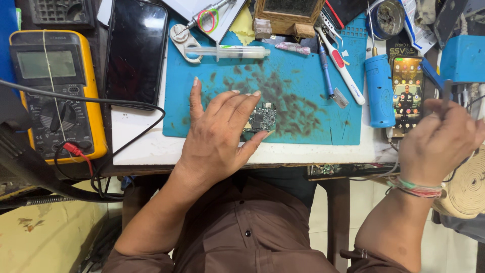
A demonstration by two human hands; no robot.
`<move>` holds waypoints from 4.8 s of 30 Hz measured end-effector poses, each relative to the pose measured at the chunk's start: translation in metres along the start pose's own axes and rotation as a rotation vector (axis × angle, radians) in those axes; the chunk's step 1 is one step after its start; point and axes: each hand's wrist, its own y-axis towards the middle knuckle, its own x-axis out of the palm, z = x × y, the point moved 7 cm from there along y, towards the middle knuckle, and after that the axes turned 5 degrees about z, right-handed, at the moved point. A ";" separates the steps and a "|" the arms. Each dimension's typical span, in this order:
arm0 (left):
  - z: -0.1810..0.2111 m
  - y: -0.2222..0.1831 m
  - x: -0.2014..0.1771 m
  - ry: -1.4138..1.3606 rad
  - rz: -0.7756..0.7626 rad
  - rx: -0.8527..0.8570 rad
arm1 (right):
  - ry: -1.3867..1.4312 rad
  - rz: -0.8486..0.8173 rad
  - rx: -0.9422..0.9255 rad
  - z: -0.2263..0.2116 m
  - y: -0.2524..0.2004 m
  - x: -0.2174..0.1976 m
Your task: The person uses a screwdriver and tweezers to handle components on a small mobile phone circuit board on a blue repair mat. The person touches parts of the board and positions components with the tools.
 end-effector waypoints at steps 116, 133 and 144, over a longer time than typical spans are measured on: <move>0.029 -0.009 -0.001 0.135 0.072 0.341 | 1.181 -0.493 -0.012 -0.170 -0.012 0.030; 0.023 0.003 -0.006 0.191 0.131 -0.115 | 1.139 -0.291 0.460 -0.135 -0.030 0.038; 0.026 -0.001 0.002 0.042 0.019 0.050 | 0.902 -0.190 0.016 -0.165 -0.020 0.009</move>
